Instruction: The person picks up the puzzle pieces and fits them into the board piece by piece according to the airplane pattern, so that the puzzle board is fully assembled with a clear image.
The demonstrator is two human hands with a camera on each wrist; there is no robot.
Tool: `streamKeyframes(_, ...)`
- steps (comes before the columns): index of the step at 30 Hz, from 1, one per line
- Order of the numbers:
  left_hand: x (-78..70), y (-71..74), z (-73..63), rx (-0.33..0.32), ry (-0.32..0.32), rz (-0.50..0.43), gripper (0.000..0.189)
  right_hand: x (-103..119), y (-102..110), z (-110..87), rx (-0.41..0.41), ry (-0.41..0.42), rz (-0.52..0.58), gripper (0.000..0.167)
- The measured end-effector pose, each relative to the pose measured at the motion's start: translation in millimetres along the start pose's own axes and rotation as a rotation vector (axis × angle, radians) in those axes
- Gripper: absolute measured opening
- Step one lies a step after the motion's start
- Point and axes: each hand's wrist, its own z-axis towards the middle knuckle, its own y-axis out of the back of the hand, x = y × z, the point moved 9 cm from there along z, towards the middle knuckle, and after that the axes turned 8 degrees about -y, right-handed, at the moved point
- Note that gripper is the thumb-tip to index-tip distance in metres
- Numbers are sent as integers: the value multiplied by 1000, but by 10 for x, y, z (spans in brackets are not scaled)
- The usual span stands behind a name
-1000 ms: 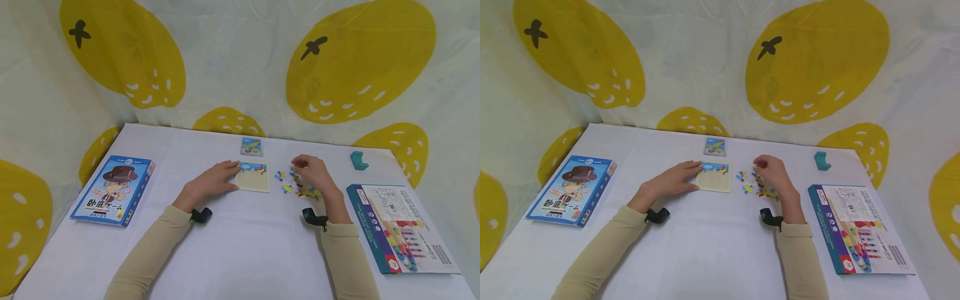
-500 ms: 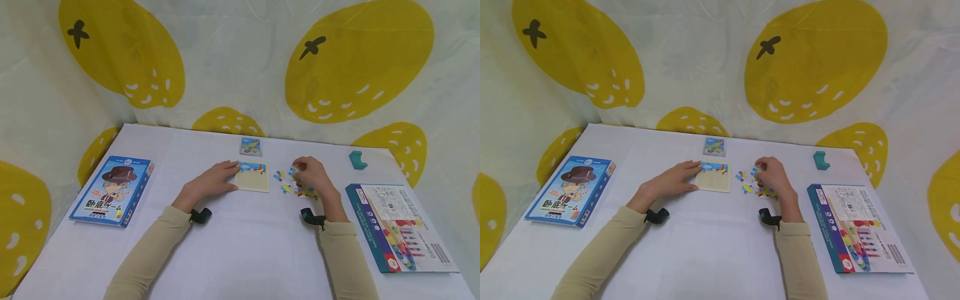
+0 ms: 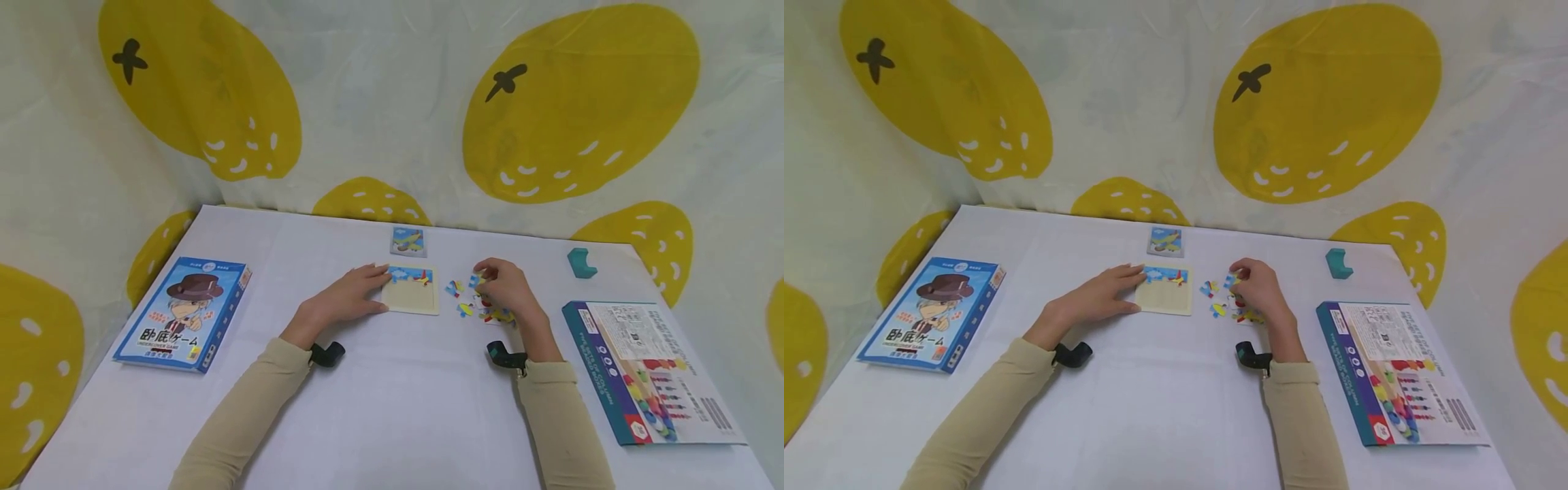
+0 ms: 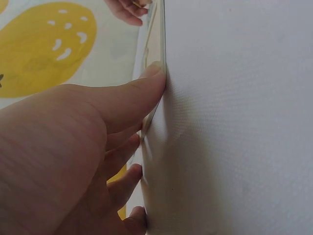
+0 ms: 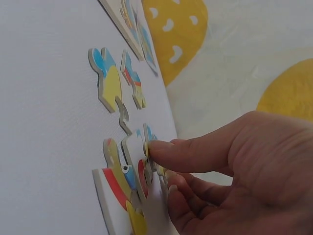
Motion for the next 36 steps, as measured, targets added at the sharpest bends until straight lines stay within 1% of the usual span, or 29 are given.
streamKeyframes(3, 0, 1, -12, -1, -1, -5, 72, 30, -10, 12, -11, 25, -12, 40)
streamKeyframes(6, 2, 6, -15, -6, -2, -7, 72, 64, -32, 18, -2, 45, -23, 42)
streamKeyframes(11, 16, -7, -5, -2, -2, -4, 72, 63, -49, 29, 13, 33, -29, 41)
streamKeyframes(15, 36, -24, 6, 0, 2, 6, 72, 51, -27, 22, 2, 31, -30, 38)
streamKeyframes(21, 54, -33, 8, 3, 7, 9, 73, 60, 53, -4, -31, 30, 4, 24)
streamKeyframes(23, 59, -39, 10, 8, 9, 14, 73, 78, 75, -18, -37, 33, 12, 22)
streamKeyframes(27, 72, -51, 15, 11, 9, 23, 74, 177, 56, -45, -27, 72, 26, 20)
streamKeyframes(31, 77, -57, 16, 11, 7, 22, 74, 301, -31, -76, 1, 105, 78, 18)
streamKeyframes(36, 76, -56, 16, 11, 8, 28, 73, 459, -130, -110, -14, 136, 128, 17)
